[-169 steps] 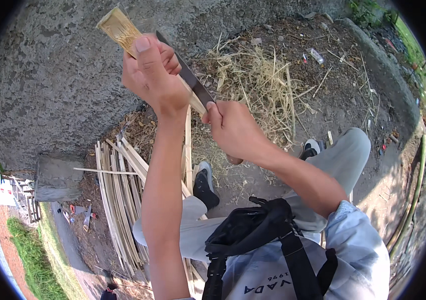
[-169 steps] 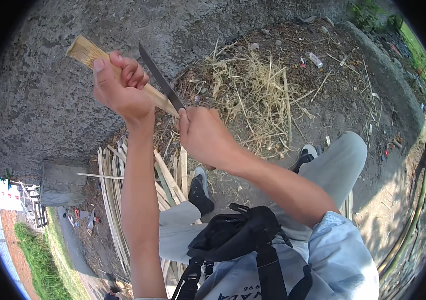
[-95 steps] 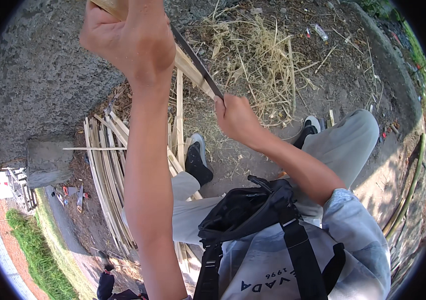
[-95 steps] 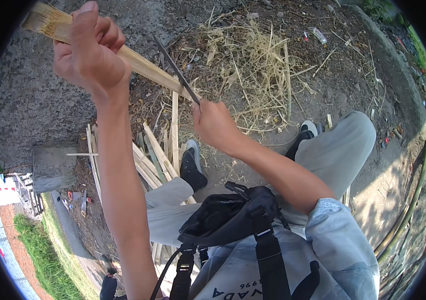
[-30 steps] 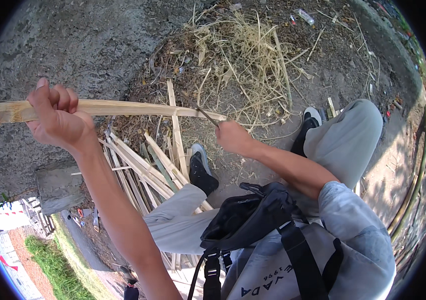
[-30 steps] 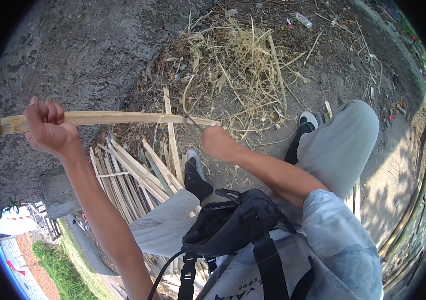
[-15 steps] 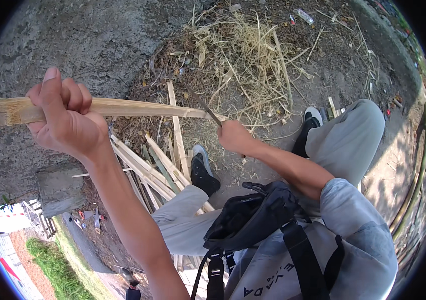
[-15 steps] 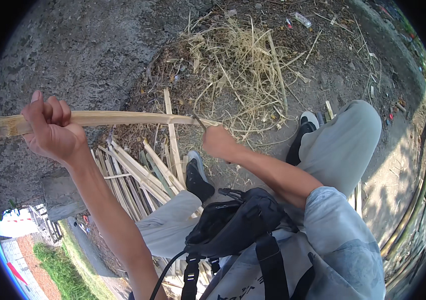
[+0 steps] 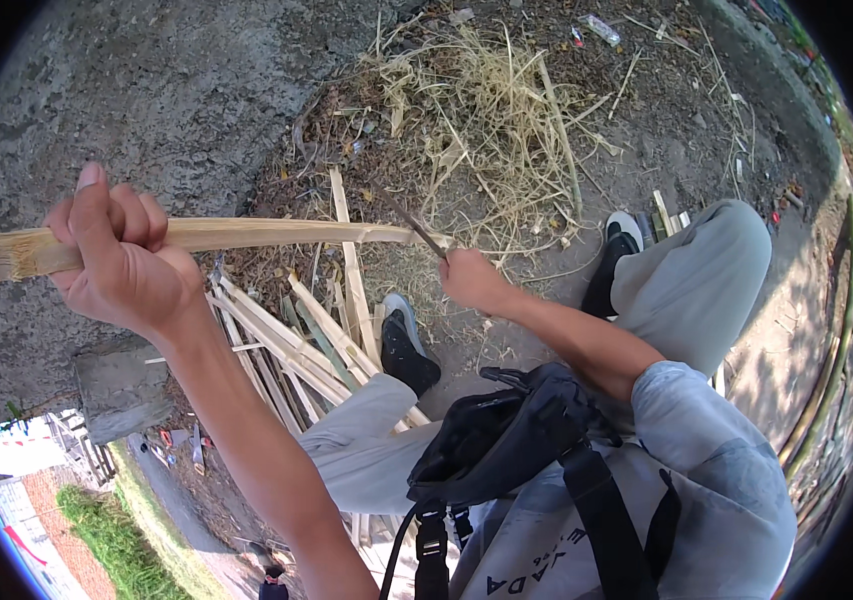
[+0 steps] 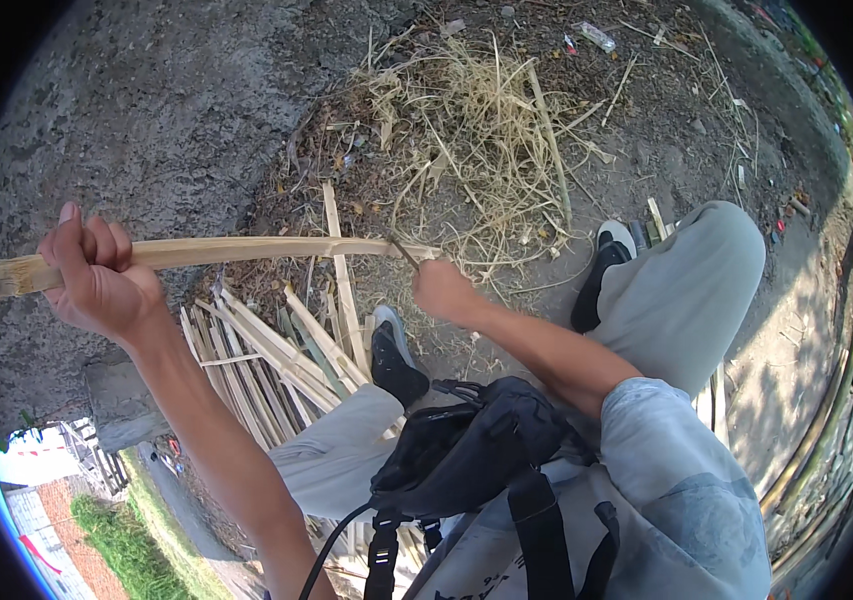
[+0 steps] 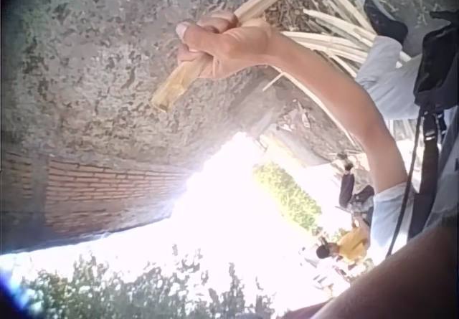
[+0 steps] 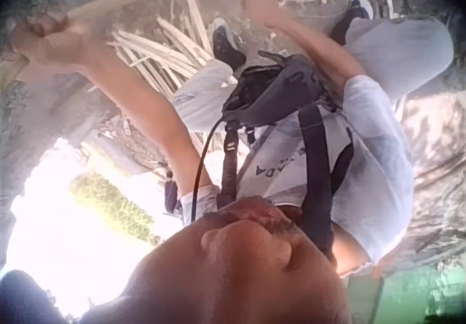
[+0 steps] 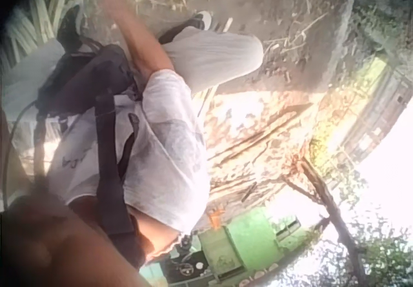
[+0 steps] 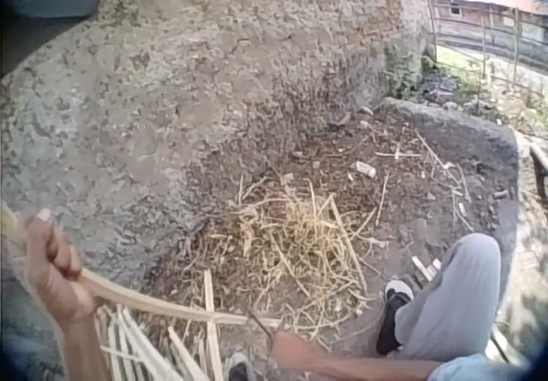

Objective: The person shapes a bamboo stick by shaving along its length using a knife, turning the stick over by hand, and scraping down the remaining sides.

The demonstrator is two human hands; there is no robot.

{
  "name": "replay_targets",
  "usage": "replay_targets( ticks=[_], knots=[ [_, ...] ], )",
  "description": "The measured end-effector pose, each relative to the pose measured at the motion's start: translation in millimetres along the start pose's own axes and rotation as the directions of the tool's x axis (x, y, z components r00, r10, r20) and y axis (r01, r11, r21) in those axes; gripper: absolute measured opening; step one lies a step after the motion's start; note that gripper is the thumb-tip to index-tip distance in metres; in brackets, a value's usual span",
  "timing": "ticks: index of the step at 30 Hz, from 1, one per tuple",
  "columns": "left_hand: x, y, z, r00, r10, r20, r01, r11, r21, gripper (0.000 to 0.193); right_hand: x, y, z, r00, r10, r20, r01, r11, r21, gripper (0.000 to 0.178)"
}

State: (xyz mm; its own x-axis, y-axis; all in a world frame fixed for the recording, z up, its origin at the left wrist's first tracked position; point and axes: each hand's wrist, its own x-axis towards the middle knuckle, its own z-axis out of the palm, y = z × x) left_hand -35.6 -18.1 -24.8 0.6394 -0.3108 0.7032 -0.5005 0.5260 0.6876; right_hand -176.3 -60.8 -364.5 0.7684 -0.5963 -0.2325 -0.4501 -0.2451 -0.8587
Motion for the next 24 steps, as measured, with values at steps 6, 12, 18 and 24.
replay_targets(
  ticks=[6,12,18,24],
  knots=[
    [8,-2,-10,0.997,0.056,0.052,-0.059,0.996,0.064,0.041,-19,-56,1,0.983,-0.114,-0.147,0.13,0.986,0.107,0.025],
    [4,-8,-3,0.999,0.024,0.036,-0.025,0.999,0.03,0.037,4,94,43,0.994,-0.039,0.104,0.066,0.961,-0.27,0.023],
    [7,0,-14,0.998,0.048,0.045,-0.051,0.996,0.066,0.036,-13,-49,10,0.988,-0.033,-0.152,0.052,0.991,0.127,0.022],
    [-1,3,-28,0.998,0.037,0.042,-0.039,0.998,0.046,0.039,-18,77,36,0.986,0.165,-0.007,-0.163,0.964,-0.209,0.024]
  ],
)
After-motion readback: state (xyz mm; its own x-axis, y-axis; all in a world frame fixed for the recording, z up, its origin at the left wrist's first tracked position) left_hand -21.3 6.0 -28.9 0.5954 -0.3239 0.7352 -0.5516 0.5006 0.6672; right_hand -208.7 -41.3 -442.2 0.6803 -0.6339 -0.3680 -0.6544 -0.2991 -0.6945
